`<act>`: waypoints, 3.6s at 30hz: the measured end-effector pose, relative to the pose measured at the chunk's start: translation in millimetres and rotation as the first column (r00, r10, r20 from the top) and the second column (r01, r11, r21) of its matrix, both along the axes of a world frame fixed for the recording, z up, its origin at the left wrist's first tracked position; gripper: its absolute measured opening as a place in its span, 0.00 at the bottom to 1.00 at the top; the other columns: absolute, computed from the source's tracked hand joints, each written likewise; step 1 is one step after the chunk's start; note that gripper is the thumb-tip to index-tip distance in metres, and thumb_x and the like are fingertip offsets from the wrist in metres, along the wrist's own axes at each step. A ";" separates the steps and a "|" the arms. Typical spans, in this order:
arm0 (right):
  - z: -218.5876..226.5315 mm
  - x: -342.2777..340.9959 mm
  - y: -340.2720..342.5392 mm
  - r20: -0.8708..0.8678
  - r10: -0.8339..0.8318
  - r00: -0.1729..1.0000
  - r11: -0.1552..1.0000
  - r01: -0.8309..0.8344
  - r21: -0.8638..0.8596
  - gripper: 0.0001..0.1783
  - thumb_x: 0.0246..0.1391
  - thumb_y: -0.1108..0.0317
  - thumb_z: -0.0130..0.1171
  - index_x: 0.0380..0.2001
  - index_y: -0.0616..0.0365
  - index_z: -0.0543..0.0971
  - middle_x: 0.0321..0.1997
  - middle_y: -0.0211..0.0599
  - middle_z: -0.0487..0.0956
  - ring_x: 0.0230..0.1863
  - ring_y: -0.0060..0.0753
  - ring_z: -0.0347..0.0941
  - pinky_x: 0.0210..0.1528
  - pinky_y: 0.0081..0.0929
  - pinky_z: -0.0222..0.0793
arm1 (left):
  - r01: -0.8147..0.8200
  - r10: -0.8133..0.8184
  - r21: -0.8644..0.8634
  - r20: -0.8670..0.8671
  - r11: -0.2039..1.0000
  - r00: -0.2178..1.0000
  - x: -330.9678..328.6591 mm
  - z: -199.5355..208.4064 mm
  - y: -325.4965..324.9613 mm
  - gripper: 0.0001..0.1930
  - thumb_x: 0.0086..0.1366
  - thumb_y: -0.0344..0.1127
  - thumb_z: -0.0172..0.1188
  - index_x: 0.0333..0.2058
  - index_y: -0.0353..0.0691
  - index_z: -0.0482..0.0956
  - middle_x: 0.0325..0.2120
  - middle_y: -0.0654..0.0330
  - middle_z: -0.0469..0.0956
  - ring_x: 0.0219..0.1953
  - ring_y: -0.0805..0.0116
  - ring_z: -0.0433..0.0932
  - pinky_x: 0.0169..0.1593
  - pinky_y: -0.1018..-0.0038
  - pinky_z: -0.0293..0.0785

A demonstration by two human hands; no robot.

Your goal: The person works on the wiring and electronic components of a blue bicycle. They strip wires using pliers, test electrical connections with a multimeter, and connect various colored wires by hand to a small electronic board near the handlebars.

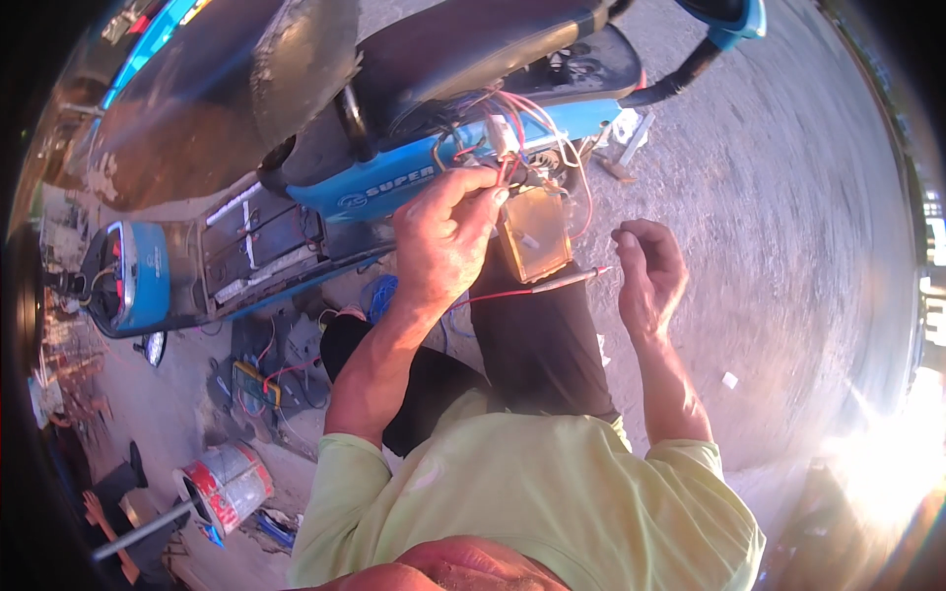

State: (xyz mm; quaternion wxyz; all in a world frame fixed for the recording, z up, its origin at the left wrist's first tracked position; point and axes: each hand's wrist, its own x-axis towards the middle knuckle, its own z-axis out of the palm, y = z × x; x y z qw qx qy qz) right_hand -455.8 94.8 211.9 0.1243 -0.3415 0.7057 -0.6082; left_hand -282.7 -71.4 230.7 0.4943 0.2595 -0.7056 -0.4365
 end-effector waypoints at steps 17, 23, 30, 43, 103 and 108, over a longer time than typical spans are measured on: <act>14.0 58.9 -83.6 -0.008 0.060 0.998 0.989 -0.059 0.139 0.13 0.68 0.61 0.60 0.47 0.60 0.81 0.39 0.34 0.85 0.28 0.15 0.72 0.29 0.13 0.66 | -0.210 0.162 -0.179 -0.253 0.961 0.954 127.7 -33.4 37.6 0.18 0.56 0.26 0.70 0.46 0.39 0.79 0.43 0.55 0.81 0.41 0.54 0.82 0.40 0.64 0.80; 6.9 43.1 -64.9 0.054 0.032 0.998 0.998 -0.029 -0.063 0.14 0.68 0.64 0.57 0.50 0.62 0.79 0.38 0.30 0.83 0.25 0.13 0.66 0.27 0.11 0.59 | -0.694 0.458 0.279 0.582 0.663 0.672 332.5 -234.5 47.8 0.12 0.65 0.36 0.63 0.45 0.41 0.84 0.41 0.50 0.83 0.44 0.48 0.81 0.50 0.60 0.76; 8.7 66.9 -90.0 0.224 0.179 0.958 0.978 -0.149 -0.144 0.15 0.64 0.70 0.61 0.52 0.63 0.79 0.41 0.35 0.81 0.39 0.23 0.77 0.42 0.21 0.76 | -0.503 0.152 0.039 0.930 0.863 0.334 455.0 -414.1 230.5 0.40 0.48 0.34 0.73 0.63 0.51 0.69 0.52 0.53 0.75 0.52 0.45 0.75 0.53 0.47 0.73; 32.2 96.8 -90.3 0.438 0.105 0.893 0.988 -0.046 -0.145 0.13 0.66 0.67 0.61 0.49 0.65 0.81 0.32 0.30 0.82 0.23 0.15 0.70 0.28 0.14 0.67 | -0.520 0.059 0.345 0.790 0.781 0.611 464.9 -418.9 228.3 0.21 0.64 0.47 0.66 0.47 0.40 0.72 0.35 0.52 0.80 0.33 0.49 0.80 0.36 0.55 0.78; 12.5 51.3 -71.4 0.541 0.292 0.788 0.957 -0.243 -0.162 0.13 0.68 0.65 0.61 0.45 0.67 0.81 0.32 0.34 0.84 0.31 0.20 0.81 0.34 0.21 0.78 | 0.601 -0.581 0.221 0.635 0.768 0.509 78.1 53.2 -67.6 0.24 0.63 0.38 0.67 0.54 0.30 0.77 0.51 0.53 0.76 0.52 0.59 0.79 0.56 0.68 0.73; 34.2 50.4 -73.0 0.294 0.251 0.922 0.966 -0.257 -0.019 0.12 0.67 0.66 0.61 0.42 0.66 0.82 0.30 0.35 0.84 0.30 0.21 0.82 0.33 0.23 0.77 | 0.509 -0.802 0.656 0.269 0.558 0.533 77.4 49.0 -75.9 0.23 0.65 0.39 0.66 0.53 0.28 0.77 0.49 0.55 0.77 0.49 0.65 0.80 0.54 0.70 0.74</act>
